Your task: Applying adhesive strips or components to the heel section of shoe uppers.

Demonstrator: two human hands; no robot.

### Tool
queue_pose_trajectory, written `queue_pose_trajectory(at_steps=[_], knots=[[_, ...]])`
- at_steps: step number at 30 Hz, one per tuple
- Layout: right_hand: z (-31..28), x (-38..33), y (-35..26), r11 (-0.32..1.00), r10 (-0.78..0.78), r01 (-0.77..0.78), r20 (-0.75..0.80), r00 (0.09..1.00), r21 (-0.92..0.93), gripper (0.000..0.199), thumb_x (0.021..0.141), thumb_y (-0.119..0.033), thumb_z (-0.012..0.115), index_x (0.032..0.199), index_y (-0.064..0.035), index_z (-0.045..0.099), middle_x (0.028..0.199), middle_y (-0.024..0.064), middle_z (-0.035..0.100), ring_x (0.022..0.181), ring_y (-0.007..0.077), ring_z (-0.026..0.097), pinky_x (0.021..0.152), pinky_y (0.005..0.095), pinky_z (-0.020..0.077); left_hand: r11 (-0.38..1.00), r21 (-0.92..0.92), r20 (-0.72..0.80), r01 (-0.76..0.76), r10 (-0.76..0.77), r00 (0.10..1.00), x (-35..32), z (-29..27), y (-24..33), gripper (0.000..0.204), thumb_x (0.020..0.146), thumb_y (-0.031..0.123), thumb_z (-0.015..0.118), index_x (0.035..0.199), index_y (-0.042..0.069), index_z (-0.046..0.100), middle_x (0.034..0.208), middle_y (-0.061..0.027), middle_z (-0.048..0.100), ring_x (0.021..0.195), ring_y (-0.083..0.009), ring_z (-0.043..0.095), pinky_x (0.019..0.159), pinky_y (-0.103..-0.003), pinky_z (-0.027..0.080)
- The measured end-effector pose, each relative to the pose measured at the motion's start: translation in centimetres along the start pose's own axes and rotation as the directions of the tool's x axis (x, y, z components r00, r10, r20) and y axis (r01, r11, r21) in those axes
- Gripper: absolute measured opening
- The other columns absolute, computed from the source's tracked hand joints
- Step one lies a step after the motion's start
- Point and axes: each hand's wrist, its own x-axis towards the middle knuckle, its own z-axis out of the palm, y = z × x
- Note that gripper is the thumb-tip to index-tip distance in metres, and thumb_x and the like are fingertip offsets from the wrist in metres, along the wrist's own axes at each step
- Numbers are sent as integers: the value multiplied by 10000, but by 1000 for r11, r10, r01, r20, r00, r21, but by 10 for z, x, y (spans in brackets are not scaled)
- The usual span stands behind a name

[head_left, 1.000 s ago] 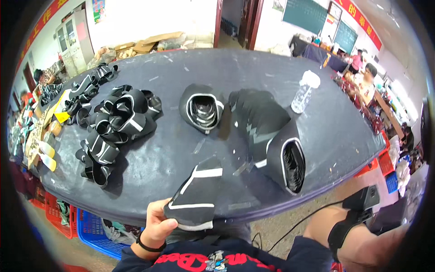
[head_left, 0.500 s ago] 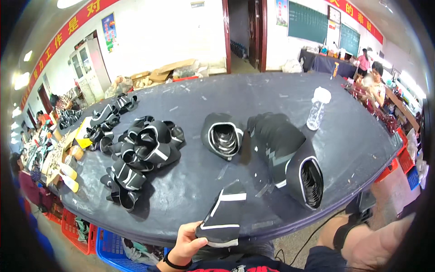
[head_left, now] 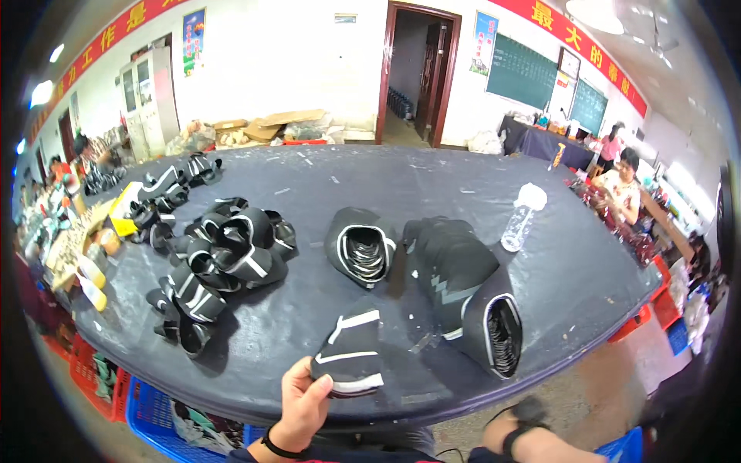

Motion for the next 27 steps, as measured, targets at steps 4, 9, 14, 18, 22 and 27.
queue_pose_trajectory(at_steps=[4,9,14,18,22,27], knots=[[-36,-71,36,941,291,-314,-179,940,-122,155,812,-94,557,825,51,608,836,190,639,779,285,629,750,349,514,994,108,74,32,-40,996,15,18,-3,95,870,14,574,954,-29,559,969,-87,628,901,-117,576,836,-257,446],[-66,-78,72,-73,33,-901,-904,426,-427,176,751,43,633,919,-7,652,853,118,645,775,242,646,700,297,519,973,214,133,90,-120,984,10,9,-6,257,856,-54,575,1109,-62,530,1064,-83,611,978,-107,558,865,-240,439],[-75,-88,84,154,86,-966,-971,222,-207,259,726,86,657,973,6,661,910,121,638,882,212,643,780,267,523,935,295,147,198,-249,957,9,15,-5,357,841,-21,612,1177,-74,505,1076,-84,610,976,-108,559,851,-233,444],[-77,-88,83,-153,157,-846,-858,489,-510,234,711,50,703,935,-12,679,978,126,679,857,203,674,756,273,538,829,518,134,211,-322,937,12,10,-9,290,802,44,692,1061,-49,600,938,-35,651,837,-66,576,738,-211,472],[-82,-91,78,-234,313,-675,-712,628,-699,232,726,19,669,955,31,633,1008,133,641,814,254,653,712,314,546,842,478,114,249,-341,933,12,10,-5,244,781,49,707,994,-47,636,848,-9,654,753,-39,560,665,-199,470],[-83,-95,76,-335,485,-390,-512,709,-858,302,641,-23,620,929,66,615,967,167,616,833,263,640,692,324,545,815,514,109,267,-372,922,10,5,-6,252,776,40,689,991,-74,625,856,-14,650,718,-41,557,624,-186,462]])
